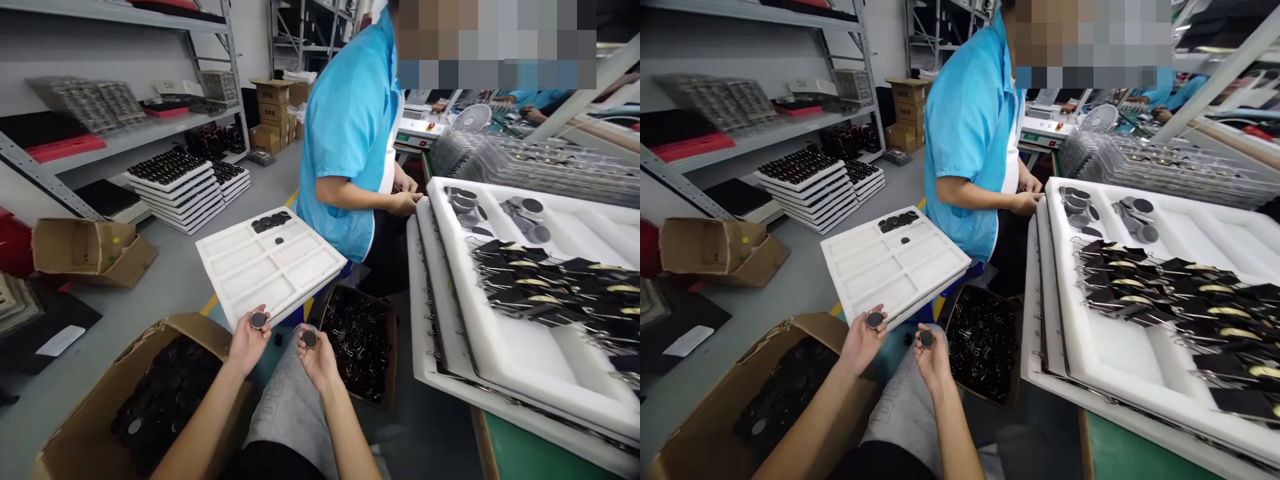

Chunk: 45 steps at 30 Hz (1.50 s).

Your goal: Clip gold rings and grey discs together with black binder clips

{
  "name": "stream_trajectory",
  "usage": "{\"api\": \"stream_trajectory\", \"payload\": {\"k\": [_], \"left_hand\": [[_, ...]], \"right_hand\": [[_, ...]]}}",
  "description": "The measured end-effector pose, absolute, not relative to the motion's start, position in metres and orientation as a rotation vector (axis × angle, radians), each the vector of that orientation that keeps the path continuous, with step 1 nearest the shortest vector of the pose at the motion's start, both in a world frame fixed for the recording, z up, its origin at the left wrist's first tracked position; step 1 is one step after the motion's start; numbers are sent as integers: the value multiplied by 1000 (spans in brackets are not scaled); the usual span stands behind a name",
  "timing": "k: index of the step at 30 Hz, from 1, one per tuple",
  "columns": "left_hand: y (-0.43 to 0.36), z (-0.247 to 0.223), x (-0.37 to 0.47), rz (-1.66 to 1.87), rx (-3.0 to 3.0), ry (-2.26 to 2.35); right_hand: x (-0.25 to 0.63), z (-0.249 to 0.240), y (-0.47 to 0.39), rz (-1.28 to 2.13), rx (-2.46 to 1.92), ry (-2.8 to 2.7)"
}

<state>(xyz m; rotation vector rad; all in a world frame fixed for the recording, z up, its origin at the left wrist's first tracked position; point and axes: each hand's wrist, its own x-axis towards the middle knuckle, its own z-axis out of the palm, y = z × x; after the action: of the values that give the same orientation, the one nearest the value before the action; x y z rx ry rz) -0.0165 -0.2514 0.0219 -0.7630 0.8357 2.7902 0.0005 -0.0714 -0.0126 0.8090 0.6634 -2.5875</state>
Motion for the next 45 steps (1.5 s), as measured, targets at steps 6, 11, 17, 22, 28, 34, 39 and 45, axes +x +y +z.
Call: {"api": "stream_trajectory", "payload": {"k": [6,11,17,22,28,34,39,45], "left_hand": [[-314,30,-16,2950,-848,877],[-385,7,50,2784,-932,1719],[-474,-15,151,1177,-829,3120],[-484,0,163,869,-1020,3330],[-430,31,107,2361,-1334,2575],[-351,55,60,2740,-856,1874],[-261,61,39,2484,-366,1745],[-156,41,32,2101,39,1789]], "right_hand": [[-38,-3,-119,-2491,645,843],[-14,-13,-191,-2322,405,1128],[63,-18,-309,-2086,-101,1440],[80,-16,-335,-2031,-289,1482],[61,-27,-321,-2118,113,1389],[50,-27,-220,-2315,504,960],[60,1,-122,-2610,617,735],[93,15,-47,-2914,882,873]]}}
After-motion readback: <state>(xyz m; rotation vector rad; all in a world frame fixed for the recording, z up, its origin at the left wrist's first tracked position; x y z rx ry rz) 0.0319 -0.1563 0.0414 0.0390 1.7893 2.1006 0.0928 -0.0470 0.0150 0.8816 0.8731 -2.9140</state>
